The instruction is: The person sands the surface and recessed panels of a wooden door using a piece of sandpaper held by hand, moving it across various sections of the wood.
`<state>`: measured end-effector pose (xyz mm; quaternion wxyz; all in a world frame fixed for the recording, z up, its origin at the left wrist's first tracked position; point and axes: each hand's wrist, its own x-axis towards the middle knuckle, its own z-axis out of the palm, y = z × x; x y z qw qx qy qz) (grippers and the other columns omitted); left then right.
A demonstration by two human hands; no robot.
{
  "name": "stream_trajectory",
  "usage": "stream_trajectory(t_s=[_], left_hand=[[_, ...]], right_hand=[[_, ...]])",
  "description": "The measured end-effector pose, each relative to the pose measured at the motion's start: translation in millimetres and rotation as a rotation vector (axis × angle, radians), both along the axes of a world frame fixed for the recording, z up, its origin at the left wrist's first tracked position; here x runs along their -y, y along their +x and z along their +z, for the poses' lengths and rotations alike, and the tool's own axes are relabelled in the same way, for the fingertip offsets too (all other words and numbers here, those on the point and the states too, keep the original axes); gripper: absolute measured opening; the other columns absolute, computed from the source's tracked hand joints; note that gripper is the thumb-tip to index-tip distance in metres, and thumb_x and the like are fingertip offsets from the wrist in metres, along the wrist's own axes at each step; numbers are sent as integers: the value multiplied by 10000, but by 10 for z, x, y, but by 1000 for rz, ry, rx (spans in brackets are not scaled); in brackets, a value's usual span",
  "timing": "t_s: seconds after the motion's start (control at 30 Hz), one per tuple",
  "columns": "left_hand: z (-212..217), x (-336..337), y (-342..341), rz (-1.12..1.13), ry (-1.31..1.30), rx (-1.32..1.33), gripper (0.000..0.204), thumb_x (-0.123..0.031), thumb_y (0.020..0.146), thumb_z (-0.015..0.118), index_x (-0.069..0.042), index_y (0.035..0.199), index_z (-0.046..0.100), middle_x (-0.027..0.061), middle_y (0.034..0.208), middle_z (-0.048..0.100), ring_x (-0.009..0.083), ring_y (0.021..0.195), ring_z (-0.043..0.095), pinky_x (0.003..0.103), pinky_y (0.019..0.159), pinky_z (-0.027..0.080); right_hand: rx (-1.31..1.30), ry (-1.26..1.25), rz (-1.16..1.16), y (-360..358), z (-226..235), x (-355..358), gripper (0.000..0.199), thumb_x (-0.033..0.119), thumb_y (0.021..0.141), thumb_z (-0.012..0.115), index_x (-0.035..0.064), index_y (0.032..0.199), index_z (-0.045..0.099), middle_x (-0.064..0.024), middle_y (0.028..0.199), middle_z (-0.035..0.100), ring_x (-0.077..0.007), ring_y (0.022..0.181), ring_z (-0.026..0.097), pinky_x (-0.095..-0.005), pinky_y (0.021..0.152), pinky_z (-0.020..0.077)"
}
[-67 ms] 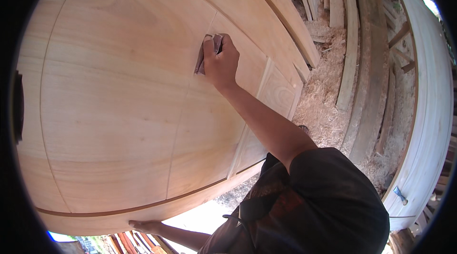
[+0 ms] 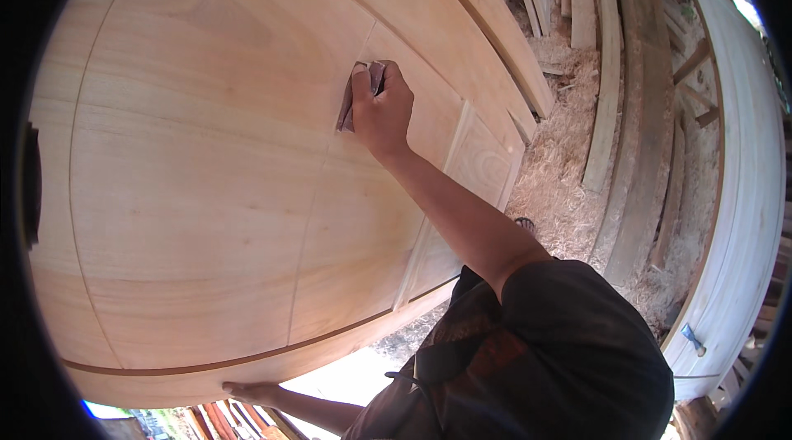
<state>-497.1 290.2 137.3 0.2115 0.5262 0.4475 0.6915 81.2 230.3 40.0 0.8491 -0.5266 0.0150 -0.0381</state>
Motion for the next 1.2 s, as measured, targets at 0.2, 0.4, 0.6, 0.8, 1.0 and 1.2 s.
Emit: stream_trajectory(t_s=[0.2,0.4,0.6,0.8,1.0,1.2], left_hand=[[20,-6,195,46,55,-35,1136,-787,903,682,57,1601,381,260,1620,409,388,1501,420,571,1213,431],[-116,-63,-125,96,47,-42,1102,-753,990,591,76,1645,277,285,1656,381,418,1487,464,547,1219,454],[-230,-33,-165,189,35,-112,1182,-814,892,681,4,1661,309,285,1569,459,401,1408,534,530,1139,513],[-101,188,264,377,23,-192,1107,-792,877,715,-12,1607,423,249,1526,526,371,1374,587,510,1056,578],[-532,404,949,742,-84,-291,1136,-905,862,564,-36,1577,413,251,1377,559,436,1337,601,599,1011,614],[-949,488,1068,892,-18,-249,1287,-996,814,503,33,1564,316,281,1369,484,443,1318,598,605,1011,635]], right_hand=[[-113,-4,-9,504,43,-30,352,268,998,674,-16,824,562,-140,720,612,-248,682,567,-427,683,485],[51,159,900,-752,-183,742,199,198,1121,609,55,992,563,-6,663,596,-90,430,542,-281,393,415],[125,-76,781,-214,-34,1304,102,158,1135,554,58,1122,545,27,682,521,-56,436,441,-254,398,367],[1295,-742,206,463,458,1286,114,126,1009,754,150,1119,774,-20,1013,718,-195,994,652,-366,870,474],[1814,-634,93,1099,407,854,331,155,881,851,265,1182,769,77,1080,737,-153,989,668,-431,1020,414],[1979,-474,256,1550,237,626,335,175,876,884,254,1185,781,90,1086,723,-151,1009,652,-444,1030,456]])
